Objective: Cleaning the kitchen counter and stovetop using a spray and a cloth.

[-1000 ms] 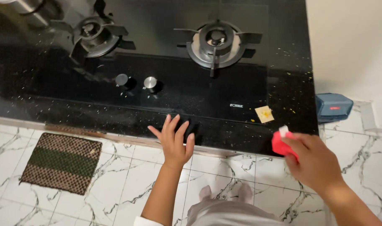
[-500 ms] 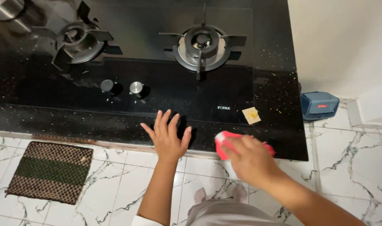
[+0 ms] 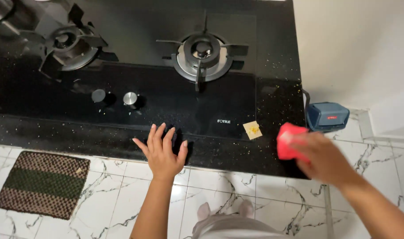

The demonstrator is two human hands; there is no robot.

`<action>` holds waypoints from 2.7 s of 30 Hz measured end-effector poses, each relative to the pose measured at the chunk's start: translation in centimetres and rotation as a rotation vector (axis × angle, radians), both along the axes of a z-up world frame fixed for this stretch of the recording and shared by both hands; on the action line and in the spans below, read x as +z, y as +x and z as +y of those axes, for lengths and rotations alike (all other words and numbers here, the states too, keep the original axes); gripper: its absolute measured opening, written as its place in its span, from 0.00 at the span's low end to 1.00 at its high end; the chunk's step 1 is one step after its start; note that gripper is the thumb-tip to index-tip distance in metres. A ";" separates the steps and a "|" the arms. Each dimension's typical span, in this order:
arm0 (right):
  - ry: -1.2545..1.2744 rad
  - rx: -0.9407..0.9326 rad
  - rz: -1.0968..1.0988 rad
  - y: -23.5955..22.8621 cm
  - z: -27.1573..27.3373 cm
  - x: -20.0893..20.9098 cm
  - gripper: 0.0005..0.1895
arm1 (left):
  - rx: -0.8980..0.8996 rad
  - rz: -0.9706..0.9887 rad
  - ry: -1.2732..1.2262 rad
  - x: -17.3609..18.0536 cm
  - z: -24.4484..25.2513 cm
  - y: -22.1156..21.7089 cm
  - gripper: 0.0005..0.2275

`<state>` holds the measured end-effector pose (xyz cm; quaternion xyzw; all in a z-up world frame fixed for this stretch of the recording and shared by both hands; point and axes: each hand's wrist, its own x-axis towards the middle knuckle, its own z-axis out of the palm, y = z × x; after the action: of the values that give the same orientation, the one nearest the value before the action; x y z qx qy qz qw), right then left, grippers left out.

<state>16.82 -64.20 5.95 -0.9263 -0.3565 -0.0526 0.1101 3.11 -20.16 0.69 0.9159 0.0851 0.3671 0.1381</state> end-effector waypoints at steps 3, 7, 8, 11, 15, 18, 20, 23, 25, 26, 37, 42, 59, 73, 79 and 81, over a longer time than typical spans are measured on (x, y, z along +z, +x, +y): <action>0.133 0.307 0.008 -0.2 3.1 0.5 0.24 | -0.004 0.018 0.004 -0.2 -0.1 -0.1 0.20; 0.051 0.222 -0.046 4.4 5.2 -0.6 0.27 | 0.024 0.046 -0.001 0.0 -0.2 -0.2 0.20; 0.083 0.234 -0.083 5.7 5.8 -0.6 0.24 | 0.025 0.066 -0.001 0.1 -0.2 -0.3 0.20; 0.075 0.127 -0.071 12.1 5.9 -1.7 0.15 | 0.032 0.085 -0.001 0.3 -0.1 0.2 0.20; 0.034 -0.458 -0.198 21.7 -1.3 -3.5 0.13 | 0.029 0.089 0.006 -0.1 -0.3 -0.1 0.19; 0.117 -0.360 -0.424 22.1 -1.0 -2.1 0.13 | 0.050 0.054 0.007 0.1 -0.1 0.8 0.18; 0.128 -0.241 -0.341 16.4 3.3 -0.9 0.13 | 0.040 0.076 0.004 0.3 -0.4 -0.2 0.18; 0.146 0.008 -0.229 13.3 7.2 -2.0 0.13 | 0.046 0.059 0.002 0.4 -0.3 0.4 0.18; 0.140 0.141 -0.165 14.5 7.7 -3.1 0.14 | 0.065 0.059 -0.003 0.6 -0.4 0.5 0.18; -0.073 -0.053 -0.166 16.1 7.2 -3.3 0.13 | 0.067 0.073 -0.012 0.7 -0.6 0.5 0.18; -0.384 0.049 -0.094 13.0 9.3 1.1 0.14 | 0.057 0.085 -0.009 0.6 0.0 0.3 0.17; 0.109 0.103 -0.413 8.4 9.0 1.9 0.21 | 0.047 0.072 -0.004 0.8 0.1 0.3 0.16; 0.350 -0.279 0.407 1.6 9.0 -3.6 0.08 | 0.040 0.053 -0.019 0.3 0.2 0.0 0.16; 0.378 -0.444 0.522 1.4 10.2 -3.3 0.08 | 0.013 0.063 -0.034 0.9 0.3 0.0 0.16; 0.501 -0.468 0.607 2.4 9.7 -4.4 0.08 | 0.014 0.072 -0.019 0.9 0.2 0.0 0.15; 0.502 -0.396 0.623 2.3 9.8 -4.4 0.07 | 0.016 0.074 -0.017 1.0 0.2 0.0 0.15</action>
<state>19.12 -54.41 1.55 -0.8930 -0.0981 0.1240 0.4213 3.08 -19.95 1.65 0.9270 0.1004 0.3332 0.1396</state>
